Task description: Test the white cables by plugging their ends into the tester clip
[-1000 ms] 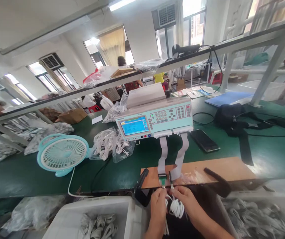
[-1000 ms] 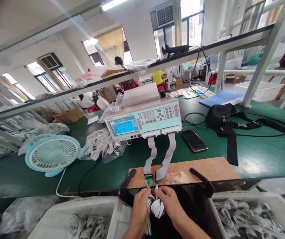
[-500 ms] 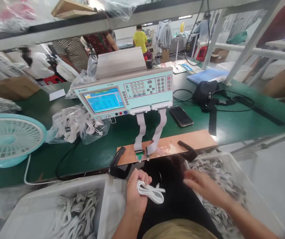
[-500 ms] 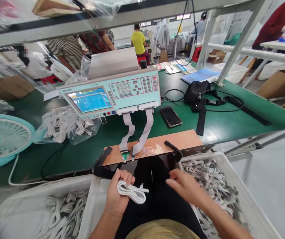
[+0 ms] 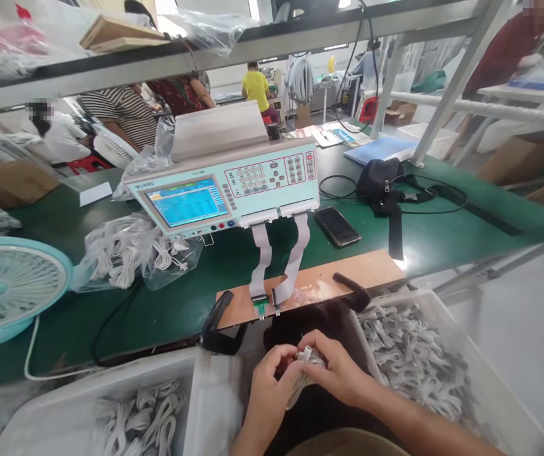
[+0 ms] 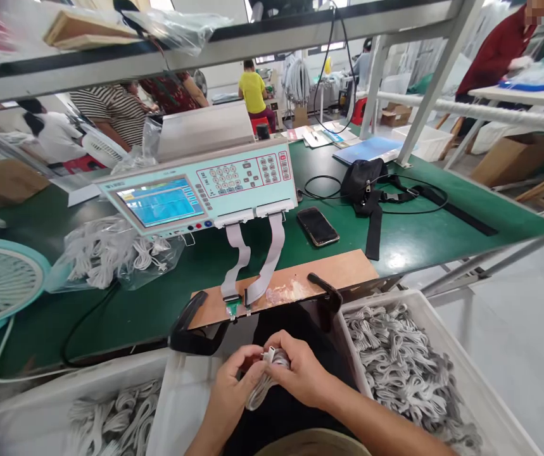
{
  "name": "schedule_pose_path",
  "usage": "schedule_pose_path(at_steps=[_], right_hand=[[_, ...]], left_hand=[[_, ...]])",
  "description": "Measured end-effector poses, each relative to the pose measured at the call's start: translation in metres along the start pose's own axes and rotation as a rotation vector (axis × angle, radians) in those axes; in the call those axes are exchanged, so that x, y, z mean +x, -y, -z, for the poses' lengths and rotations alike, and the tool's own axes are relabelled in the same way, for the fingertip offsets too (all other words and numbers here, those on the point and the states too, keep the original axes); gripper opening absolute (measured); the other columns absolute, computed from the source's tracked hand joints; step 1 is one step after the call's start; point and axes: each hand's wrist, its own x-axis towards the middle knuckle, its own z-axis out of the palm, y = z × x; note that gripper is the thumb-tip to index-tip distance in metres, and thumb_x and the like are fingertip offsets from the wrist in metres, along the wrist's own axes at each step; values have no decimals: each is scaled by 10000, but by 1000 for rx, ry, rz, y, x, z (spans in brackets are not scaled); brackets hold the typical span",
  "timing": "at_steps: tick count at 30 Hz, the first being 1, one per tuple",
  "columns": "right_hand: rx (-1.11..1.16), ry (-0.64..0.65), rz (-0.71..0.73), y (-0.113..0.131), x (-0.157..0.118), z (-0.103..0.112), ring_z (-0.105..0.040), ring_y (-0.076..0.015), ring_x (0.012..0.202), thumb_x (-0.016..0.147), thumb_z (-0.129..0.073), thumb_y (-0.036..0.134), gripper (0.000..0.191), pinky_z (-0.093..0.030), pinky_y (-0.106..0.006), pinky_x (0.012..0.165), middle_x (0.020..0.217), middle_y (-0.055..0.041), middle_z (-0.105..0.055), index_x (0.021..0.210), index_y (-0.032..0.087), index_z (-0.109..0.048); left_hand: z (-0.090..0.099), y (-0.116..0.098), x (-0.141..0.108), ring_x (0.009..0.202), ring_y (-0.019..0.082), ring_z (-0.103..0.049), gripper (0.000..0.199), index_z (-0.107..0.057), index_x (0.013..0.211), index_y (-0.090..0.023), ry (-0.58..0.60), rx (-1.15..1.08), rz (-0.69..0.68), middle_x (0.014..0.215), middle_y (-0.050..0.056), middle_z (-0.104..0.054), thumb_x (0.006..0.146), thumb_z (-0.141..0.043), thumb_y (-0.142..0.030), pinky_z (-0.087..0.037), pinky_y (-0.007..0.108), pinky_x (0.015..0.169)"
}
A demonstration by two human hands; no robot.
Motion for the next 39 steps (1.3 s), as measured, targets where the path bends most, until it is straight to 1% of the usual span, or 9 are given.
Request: schedule_pose_path(at_steps=[5,7,13,17,22,27,33,37,39], right_hand=[[164,132,-39,-5,6,0,-420,-99,631,785,-638,324,206,-357,-217,577,699,46,-453,820,185,-489],[268,144,-36,-9,10,-3,-455,-105,637,807,-610,356,213,-388,-231,597,715,31,-473,803,179,-491],[449,99,-29,-7,18,-13,-516,-126,656,821,-566,429,249,-439,-257,596,828,-10,-489,809,186,-514],[400,67,13,1,25,-17,-496,-148,756,829,-558,409,230,-425,-280,699,842,-11,-473,783,184,-540],[426,106,-7,2,37,-23,-490,-151,750,843,-535,400,208,-418,-285,692,853,-12,-472,811,194,-541],[221,34,177,1,44,-29,-485,-185,917,858,-522,359,183,-382,-330,852,946,-48,-488,820,192,-585],[-53,-36,330,3,40,-30,-479,-210,975,873,-477,262,118,-402,-365,851,1005,-80,-508,867,205,-580],[-299,-100,532,2,35,-26,-498,-225,882,828,-499,161,141,-386,-415,824,940,-75,-589,913,231,-588],[-321,-120,527,1,35,-27,-502,-209,773,826,-498,160,134,-384,-404,773,827,-53,-606,891,235,-588]], left_hand=[[3,3,8,604,116,-536,156,-645,861,-177,187,-275,-10,751,-3,-526,751,-637,-287,-458,216,512],[2,6,10,535,92,-535,116,-622,776,-169,207,-397,5,770,-16,-479,743,-650,-277,-464,217,460],[-6,17,13,507,86,-533,179,-554,862,-190,128,-587,85,728,-44,-476,724,-667,-212,-486,230,473],[-2,21,15,530,73,-512,145,-524,689,-162,35,-432,-48,785,-21,-463,772,-619,-233,-457,206,466],[6,22,17,570,94,-499,162,-557,914,-196,21,-455,-10,792,-12,-501,783,-614,-272,-471,215,477],[8,21,16,488,58,-473,148,-528,776,-180,-26,-500,1,769,-34,-487,773,-628,-289,-449,199,437],[6,24,13,440,51,-461,206,-545,888,-182,35,-612,102,705,-42,-511,763,-645,-311,-417,188,417],[7,25,14,538,78,-510,176,-566,776,-163,54,-617,73,778,-25,-505,745,-667,-304,-469,221,493],[7,26,16,550,92,-532,193,-538,741,-169,-1,-584,89,705,-37,-523,749,-664,-314,-476,226,529]])
